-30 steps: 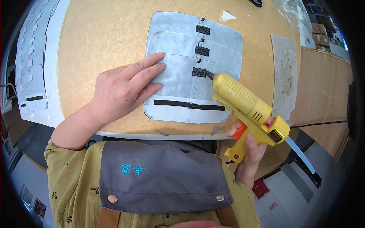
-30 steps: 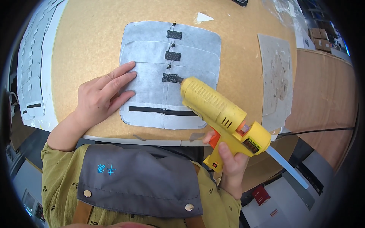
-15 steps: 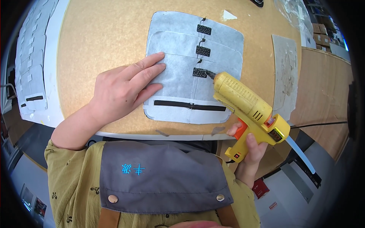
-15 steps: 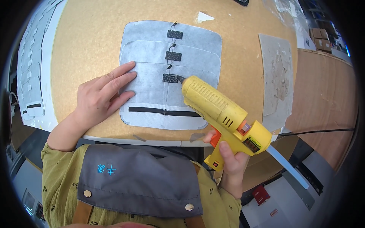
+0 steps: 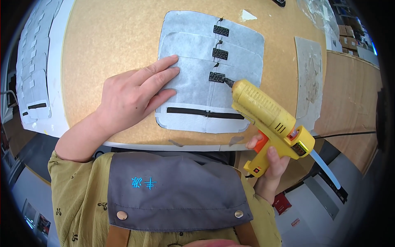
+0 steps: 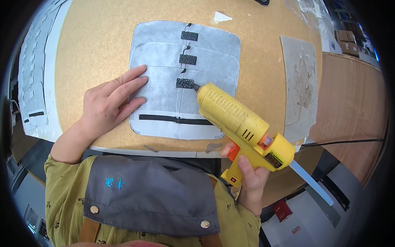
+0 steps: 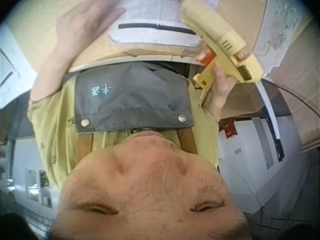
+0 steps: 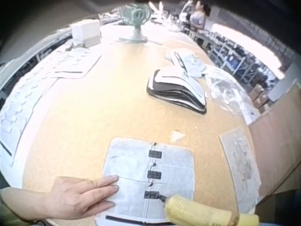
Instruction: Applying adhesive to small leather pads and attaching them to a main leather component using a hot glue gun.
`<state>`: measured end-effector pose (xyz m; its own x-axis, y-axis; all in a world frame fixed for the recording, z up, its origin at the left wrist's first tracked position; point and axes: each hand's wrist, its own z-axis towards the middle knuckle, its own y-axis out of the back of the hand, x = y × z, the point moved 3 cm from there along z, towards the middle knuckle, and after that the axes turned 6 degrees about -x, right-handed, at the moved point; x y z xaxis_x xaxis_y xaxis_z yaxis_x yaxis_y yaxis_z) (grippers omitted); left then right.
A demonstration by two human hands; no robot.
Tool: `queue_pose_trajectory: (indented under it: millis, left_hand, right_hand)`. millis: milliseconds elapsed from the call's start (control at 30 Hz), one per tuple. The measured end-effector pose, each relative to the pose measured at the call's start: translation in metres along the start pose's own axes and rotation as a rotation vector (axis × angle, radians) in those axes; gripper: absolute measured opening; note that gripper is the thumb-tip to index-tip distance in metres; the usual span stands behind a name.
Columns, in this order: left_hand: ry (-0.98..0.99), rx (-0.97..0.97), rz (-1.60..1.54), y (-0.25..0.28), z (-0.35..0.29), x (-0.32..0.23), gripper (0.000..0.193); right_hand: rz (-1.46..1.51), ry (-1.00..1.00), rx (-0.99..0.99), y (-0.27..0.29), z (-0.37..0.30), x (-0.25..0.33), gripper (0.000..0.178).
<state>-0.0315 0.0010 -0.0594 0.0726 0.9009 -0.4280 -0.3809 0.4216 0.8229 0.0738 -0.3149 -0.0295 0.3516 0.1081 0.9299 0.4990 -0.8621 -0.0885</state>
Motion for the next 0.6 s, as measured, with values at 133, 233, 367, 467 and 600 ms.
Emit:
queue_pose_trajectory:
  millis: [133,233,367,467,600]
  left_hand:
    - [0.003,0.003,0.002,0.003,0.001,-0.002,0.040]
    - [0.003,0.003,-0.005,-0.001,0.000,0.000,0.040]
    - [-0.001,0.002,-0.002,0.001,0.000,-0.001,0.040]
    - [0.001,0.005,-0.003,0.001,0.000,-0.002,0.040]
    - [0.011,0.004,-0.015,0.001,0.000,-0.001,0.040]
  right_hand:
    - [-0.024,-0.005,-0.004,-0.002,-0.002,0.002,0.052]
    - [-0.010,-0.021,-0.002,0.000,-0.001,-0.002,0.053]
    - [0.001,-0.007,-0.006,-0.009,0.002,0.005,0.053]
    - [-0.021,-0.004,0.024,-0.012,0.007,0.005,0.053]
    - [-0.043,-0.002,0.034,-0.010,0.009,0.003,0.052]
